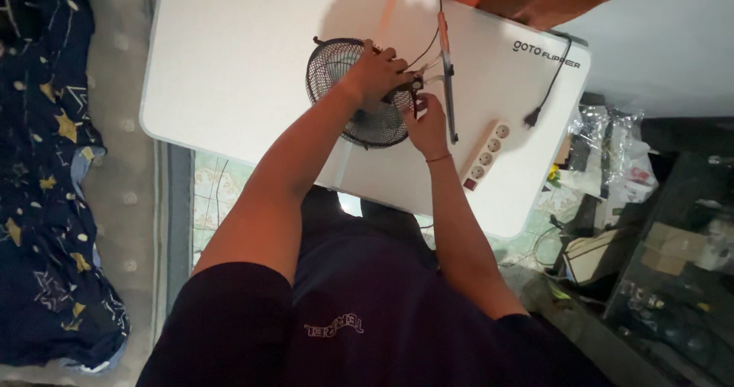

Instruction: The person assembles a small desk fan on a white table. They attach the fan head to the metal stand, secure the rear cage, and then attach the front cage to complete the assembly.

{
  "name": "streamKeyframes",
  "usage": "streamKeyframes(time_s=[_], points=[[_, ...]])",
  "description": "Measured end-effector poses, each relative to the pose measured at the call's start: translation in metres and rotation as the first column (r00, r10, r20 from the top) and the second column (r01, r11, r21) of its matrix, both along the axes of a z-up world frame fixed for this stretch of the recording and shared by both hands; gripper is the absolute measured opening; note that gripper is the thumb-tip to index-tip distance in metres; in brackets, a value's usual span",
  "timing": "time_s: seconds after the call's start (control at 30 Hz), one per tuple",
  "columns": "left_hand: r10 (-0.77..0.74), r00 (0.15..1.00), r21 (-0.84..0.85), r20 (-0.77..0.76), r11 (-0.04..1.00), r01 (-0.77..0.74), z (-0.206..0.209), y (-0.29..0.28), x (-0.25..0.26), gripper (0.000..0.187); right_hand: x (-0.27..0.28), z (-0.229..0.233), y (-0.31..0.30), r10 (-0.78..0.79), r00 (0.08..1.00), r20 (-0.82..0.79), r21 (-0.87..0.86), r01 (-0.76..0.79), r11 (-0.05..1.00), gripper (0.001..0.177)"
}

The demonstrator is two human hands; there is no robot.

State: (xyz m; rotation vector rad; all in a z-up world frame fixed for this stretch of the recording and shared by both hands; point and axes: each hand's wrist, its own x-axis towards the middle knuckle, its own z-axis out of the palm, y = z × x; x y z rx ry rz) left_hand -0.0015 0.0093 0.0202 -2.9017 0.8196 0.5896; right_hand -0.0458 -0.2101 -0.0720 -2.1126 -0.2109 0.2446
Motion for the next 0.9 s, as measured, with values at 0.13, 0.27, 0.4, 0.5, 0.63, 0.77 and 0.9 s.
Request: streamKeyframes(time_s=[0.13, 0.27, 0.4, 0.5, 0.63, 0.77, 0.9], points=[[-0.013, 0.999, -0.063, 0.045, 0.998, 0.016, -0.008, 0.001, 0.002, 0.112, 0.001, -0.020, -0.008, -0.065, 0.998, -0.028, 0.017, 0.065, 0.998, 0.032], [-0.054, 0.995, -0.108, 0.083, 0.992, 0.062, -0.015, 0.001, 0.004, 0.109, 0.010, -0.048, -0.025, -0.023, 0.986, 0.164, -0.043, 0.030, 0.999, 0.022], [-0.069, 0.998, -0.163, 0.009, 0.984, 0.069, -0.017, -0.003, 0.011, 0.112, 0.026, -0.064, -0.041, -0.041, 0.999, 0.017, -0.020, 0.041, 0.999, 0.020], [0.010, 0.996, -0.225, 0.087, 0.974, 0.010, -0.028, -0.006, 0.010, 0.111, 0.038, -0.060, -0.050, -0.067, 0.996, 0.054, -0.099, 0.072, 0.992, 0.018], [0.066, 0.983, -0.315, 0.169, 0.949, -0.009, -0.039, -0.002, 0.014, 0.112, 0.058, -0.046, -0.053, -0.044, 0.991, 0.130, -0.094, 0.056, 0.994, 0.017], [0.108, 0.988, -0.396, 0.109, 0.916, -0.056, -0.035, 0.001, 0.010, 0.117, 0.085, -0.029, -0.053, 0.003, 1.000, -0.029, -0.184, -0.008, 0.983, 0.021], [0.130, 0.985, -0.423, 0.112, 0.903, -0.071, -0.034, 0.004, 0.010, 0.118, 0.110, -0.003, -0.042, 0.039, 0.986, -0.163, -0.348, -0.095, 0.933, 0.029]])
